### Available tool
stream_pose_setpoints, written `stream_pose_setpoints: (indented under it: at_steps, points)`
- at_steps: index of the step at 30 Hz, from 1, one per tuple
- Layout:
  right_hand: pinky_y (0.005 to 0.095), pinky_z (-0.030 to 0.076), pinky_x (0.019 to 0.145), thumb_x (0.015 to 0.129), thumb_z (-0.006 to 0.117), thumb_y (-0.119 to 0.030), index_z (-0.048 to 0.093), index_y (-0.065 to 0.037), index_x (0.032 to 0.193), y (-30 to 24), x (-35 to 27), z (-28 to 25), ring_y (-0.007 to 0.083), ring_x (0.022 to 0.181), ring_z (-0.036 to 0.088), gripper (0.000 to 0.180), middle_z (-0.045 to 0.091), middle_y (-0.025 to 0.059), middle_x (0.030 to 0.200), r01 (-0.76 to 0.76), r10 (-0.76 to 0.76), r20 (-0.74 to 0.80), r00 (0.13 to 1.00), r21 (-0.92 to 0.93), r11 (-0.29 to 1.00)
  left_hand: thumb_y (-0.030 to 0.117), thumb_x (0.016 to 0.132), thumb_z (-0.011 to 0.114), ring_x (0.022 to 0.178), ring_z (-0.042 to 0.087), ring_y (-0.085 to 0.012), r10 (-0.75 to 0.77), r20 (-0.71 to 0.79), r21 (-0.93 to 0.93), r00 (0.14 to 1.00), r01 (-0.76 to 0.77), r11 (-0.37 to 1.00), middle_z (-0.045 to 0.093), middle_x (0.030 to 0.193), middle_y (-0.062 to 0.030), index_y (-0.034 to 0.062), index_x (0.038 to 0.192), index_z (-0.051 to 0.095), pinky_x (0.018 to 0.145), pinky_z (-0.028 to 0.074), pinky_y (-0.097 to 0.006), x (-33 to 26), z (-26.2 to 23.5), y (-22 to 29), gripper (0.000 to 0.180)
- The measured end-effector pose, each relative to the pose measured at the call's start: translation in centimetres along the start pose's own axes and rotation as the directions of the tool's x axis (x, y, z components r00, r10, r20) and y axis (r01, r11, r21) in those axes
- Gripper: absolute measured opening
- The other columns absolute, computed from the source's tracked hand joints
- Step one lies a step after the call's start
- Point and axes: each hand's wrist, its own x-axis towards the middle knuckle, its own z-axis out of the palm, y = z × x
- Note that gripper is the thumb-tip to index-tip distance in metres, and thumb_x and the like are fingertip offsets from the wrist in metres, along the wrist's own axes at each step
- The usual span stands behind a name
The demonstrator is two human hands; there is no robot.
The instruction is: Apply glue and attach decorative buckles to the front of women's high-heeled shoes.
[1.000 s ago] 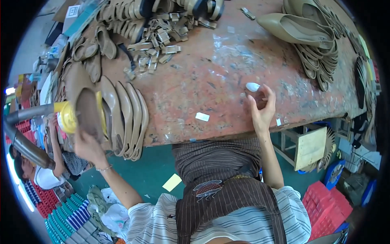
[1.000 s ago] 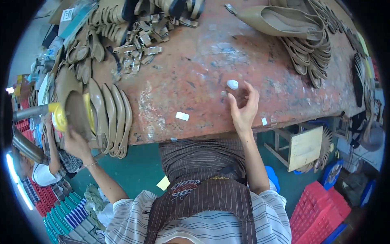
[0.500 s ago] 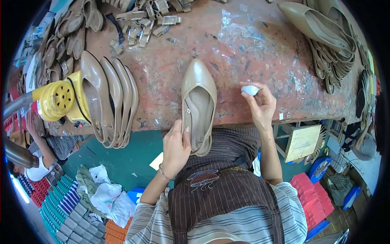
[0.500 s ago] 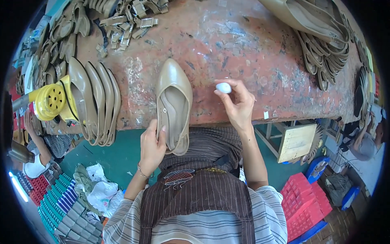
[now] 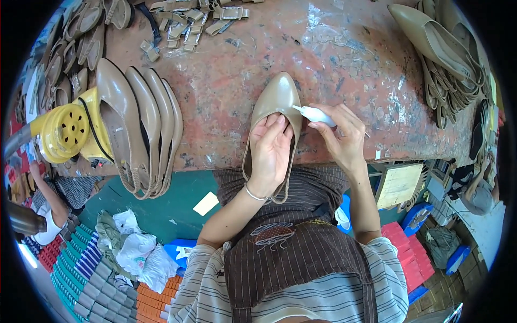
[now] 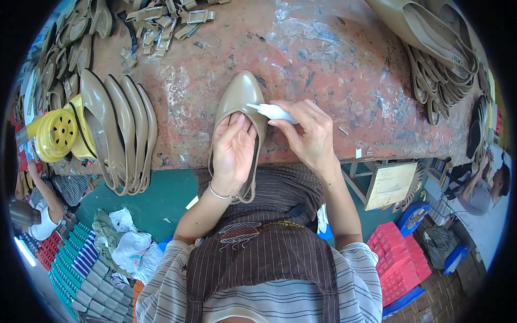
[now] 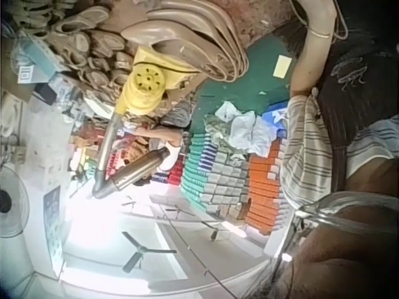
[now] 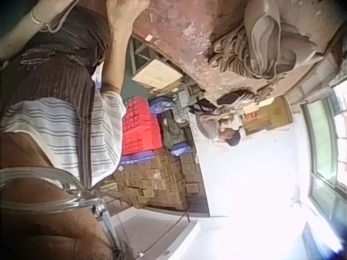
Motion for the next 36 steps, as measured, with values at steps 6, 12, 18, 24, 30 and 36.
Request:
stream_pose_setpoints:
  at_steps: [6,12,18,24,30,36]
  points:
    - [0.0329,0.047,0.057,0.074,0.075,-0.015,0.068,-0.004,0.099,0.0,0.8,0.2,0.0229,0.065,0.057,0.028,0.062,0.0079,0.074,0.065,-0.062,0.039,0.997,-0.093,0.994,0.006,0.095,0.052,0.108,0.058,-0.0175,0.009,-0.013,-0.023,1.000,-0.009,1.000,0.061,0.113,-0.0112,-0.0023,0.111,0.055,0.099,0.044,-0.033,0.3,-0.3,-0.4,0.019]
    - [0.0339,0.047,0.056,0.074,0.075,-0.017,0.068,-0.004,0.096,0.0,1.4,0.3,0.0237,0.065,0.056,0.026,0.060,0.0073,0.072,0.077,-0.065,0.087,0.994,-0.139,0.987,0.006,0.096,0.050,0.104,0.061,-0.0184,0.031,-0.024,0.006,0.999,-0.031,1.000,0.062,0.111,-0.0123,-0.0024,0.111,0.056,0.096,0.047,-0.034,0.5,-0.4,-0.5,0.018]
    - [0.0341,0.047,0.055,0.074,0.074,-0.017,0.067,-0.005,0.094,-0.5,1.8,0.3,0.0239,0.066,0.057,0.024,0.059,0.0068,0.072,0.093,-0.074,0.110,0.991,-0.184,0.978,0.006,0.096,0.050,0.101,0.061,-0.0178,0.042,0.001,-0.020,0.999,-0.042,0.999,0.063,0.108,-0.0116,-0.0019,0.108,0.057,0.094,0.048,-0.033,0.5,-1.1,-0.7,0.016]
    - [0.0344,0.047,0.055,0.074,0.074,-0.017,0.067,-0.005,0.093,-1.0,2.0,0.2,0.0241,0.065,0.056,0.022,0.059,0.0064,0.071,0.088,-0.067,0.116,0.991,-0.192,0.977,0.006,0.095,0.052,0.095,0.059,-0.0143,0.020,-0.066,0.008,0.998,-0.019,1.000,0.062,0.103,-0.0080,-0.0005,0.105,0.058,0.091,0.048,-0.031,0.4,0.2,-0.3,0.013]
    - [0.0343,0.048,0.056,0.074,0.074,-0.016,0.068,-0.006,0.092,-1.5,1.9,-0.4,0.0238,0.066,0.056,0.022,0.060,0.0066,0.072,0.067,-0.036,0.139,0.990,-0.229,0.971,0.006,0.095,0.054,0.094,0.058,-0.0124,0.013,-0.081,0.021,0.997,-0.011,1.000,0.062,0.102,-0.0062,0.0001,0.104,0.058,0.090,0.048,-0.031,0.3,-0.6,-0.4,0.012]
    - [0.0328,0.049,0.060,0.073,0.075,-0.013,0.069,-0.005,0.090,-0.6,1.4,-1.2,0.0238,0.069,0.059,0.019,0.065,0.0077,0.078,-0.021,0.049,0.141,0.989,-0.198,0.980,0.005,0.094,0.055,0.099,0.060,-0.0144,0.018,-0.066,0.016,0.998,-0.017,1.000,0.064,0.106,-0.0082,-0.0013,0.106,0.059,0.092,0.047,-0.031,0.4,-0.3,-0.4,0.014]
